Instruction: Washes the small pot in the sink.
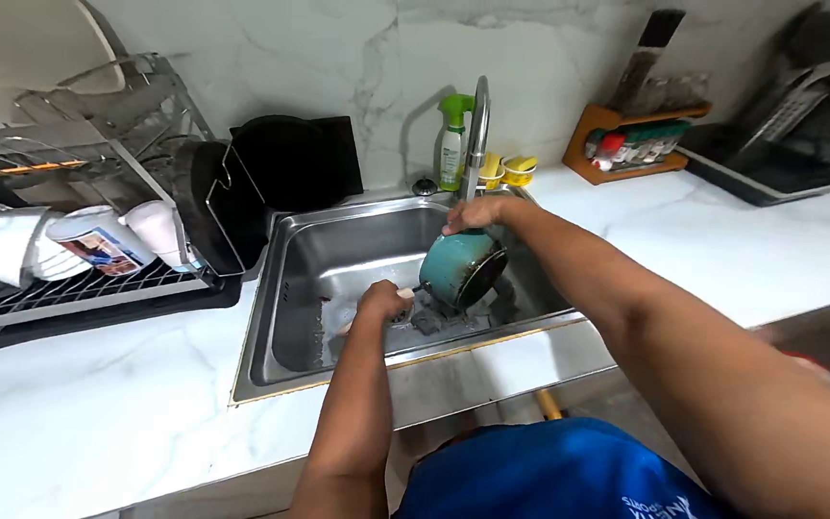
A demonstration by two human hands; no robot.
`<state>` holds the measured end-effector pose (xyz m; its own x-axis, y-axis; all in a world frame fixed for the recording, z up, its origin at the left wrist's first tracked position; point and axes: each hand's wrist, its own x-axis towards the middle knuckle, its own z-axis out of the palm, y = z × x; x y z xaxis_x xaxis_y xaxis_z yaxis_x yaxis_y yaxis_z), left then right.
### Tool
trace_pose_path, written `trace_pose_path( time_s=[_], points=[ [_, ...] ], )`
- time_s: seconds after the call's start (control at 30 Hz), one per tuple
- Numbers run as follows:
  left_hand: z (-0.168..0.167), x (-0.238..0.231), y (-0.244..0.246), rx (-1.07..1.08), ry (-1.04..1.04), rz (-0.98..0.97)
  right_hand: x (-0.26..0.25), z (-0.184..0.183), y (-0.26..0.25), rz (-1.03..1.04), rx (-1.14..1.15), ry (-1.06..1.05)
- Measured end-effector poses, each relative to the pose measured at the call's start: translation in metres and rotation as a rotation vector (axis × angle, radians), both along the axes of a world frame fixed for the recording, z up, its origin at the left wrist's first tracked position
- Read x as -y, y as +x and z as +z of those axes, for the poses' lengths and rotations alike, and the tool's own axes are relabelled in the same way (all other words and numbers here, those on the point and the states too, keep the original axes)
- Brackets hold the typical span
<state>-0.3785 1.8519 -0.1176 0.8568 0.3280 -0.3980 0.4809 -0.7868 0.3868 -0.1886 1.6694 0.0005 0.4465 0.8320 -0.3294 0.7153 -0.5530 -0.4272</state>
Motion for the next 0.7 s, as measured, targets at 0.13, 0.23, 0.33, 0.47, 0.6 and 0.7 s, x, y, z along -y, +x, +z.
trace_pose_path(
  time_s=[0.13, 0.23, 0.33, 0.47, 0.6, 0.7],
  points=[
    [0.032, 0.023, -0.009, 0.056, 0.285, 0.146, 0.036, -0.022, -0.004, 0.019, -0.053, 0.038],
    [0.025, 0.031, -0.008, 0.295, 0.494, 0.143, 0.061, -0.073, -0.011, 0.121, 0.011, -0.022],
    [0.018, 0.032, -0.006, 0.473, 0.628, 0.087, 0.059, -0.106, -0.025, 0.159, 0.111, -0.111],
    [0.017, 0.034, -0.007, 0.531, 0.673, 0.104, 0.017, -0.117, -0.065, 0.107, 0.211, -0.328],
    [0.017, 0.034, -0.007, 0.552, 0.643, 0.066, -0.029, -0.132, -0.058, 0.1, 0.034, 0.052],
    [0.017, 0.034, -0.008, 0.504, 0.599, 0.06, -0.033, -0.146, -0.021, -0.121, 0.128, 0.335]
  ],
)
